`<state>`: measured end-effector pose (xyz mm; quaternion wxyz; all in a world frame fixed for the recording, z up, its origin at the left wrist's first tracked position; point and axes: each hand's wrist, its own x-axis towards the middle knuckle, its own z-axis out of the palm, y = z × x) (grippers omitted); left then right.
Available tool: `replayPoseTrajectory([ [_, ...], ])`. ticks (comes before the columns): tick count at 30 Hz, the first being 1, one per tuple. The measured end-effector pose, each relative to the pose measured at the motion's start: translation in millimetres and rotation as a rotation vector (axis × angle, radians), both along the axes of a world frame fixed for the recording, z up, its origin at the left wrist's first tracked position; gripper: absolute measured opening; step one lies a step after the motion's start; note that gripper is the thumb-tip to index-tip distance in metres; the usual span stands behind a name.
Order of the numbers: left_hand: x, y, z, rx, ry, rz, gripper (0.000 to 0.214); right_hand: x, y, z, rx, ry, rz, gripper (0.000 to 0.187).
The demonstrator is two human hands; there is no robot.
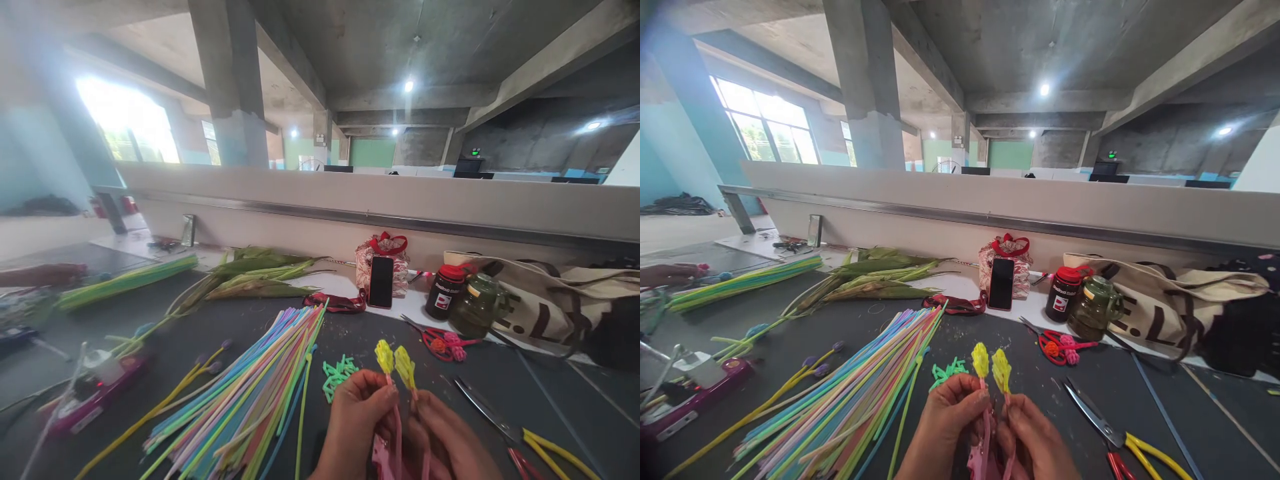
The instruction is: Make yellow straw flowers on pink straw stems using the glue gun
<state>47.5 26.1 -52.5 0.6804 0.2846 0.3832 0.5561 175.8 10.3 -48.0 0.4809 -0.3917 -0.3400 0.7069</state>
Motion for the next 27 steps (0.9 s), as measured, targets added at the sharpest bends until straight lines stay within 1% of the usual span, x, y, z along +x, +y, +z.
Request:
replayPoseTrajectory([
  [4, -0.1, -2.1, 3.7, -0.017, -0.004, -0.013, 0.022, 5.5, 1.4, -6.8, -0.027, -0.080, -0.079, 0.032],
  [6, -0.5, -2.8, 5.9, -0.019, -0.003, -0.022, 0.021, 7.7, 1.7, -6.8, -0.022, -0.138, -0.093, 0.033],
  [10, -1.2, -1.0, 6.6, -0.037, -0.006, -0.052, 0.020, 8.4, 1.1, 1.8, 0.014, -0.186, -0.051, 0.030],
  [13, -1.3, 2.4, 2.5, -0.058, -0.018, -0.080, 0.020, 6.6, -0.1, 8.6, 0.037, -0.209, 0.004, 0.031],
  [15, -1.4, 3.9, 0.0, -0.071, -0.033, -0.100, 0.022, 6.1, -0.5, 9.6, 0.053, -0.239, 0.014, 0.030],
  [19, -1.8, 2.6, 1.5, -0.070, -0.045, -0.105, 0.021, 6.8, 1.3, 3.2, 0.048, -0.290, -0.019, 0.026],
  [22, -1.9, 0.7, 4.9, -0.058, -0.037, -0.103, 0.020, 4.5, 2.0, -4.5, 0.054, -0.321, -0.015, 0.033],
  [24, -1.9, 0.0, 5.5, -0.062, -0.031, -0.105, 0.020, 0.6, 0.6, -8.6, 0.097, -0.329, -0.038, 0.035],
  [27, -1.5, -0.7, 3.9, -0.072, -0.034, -0.081, 0.021, -5.4, -3.0, -12.2, 0.183, -0.359, -0.112, 0.034],
])
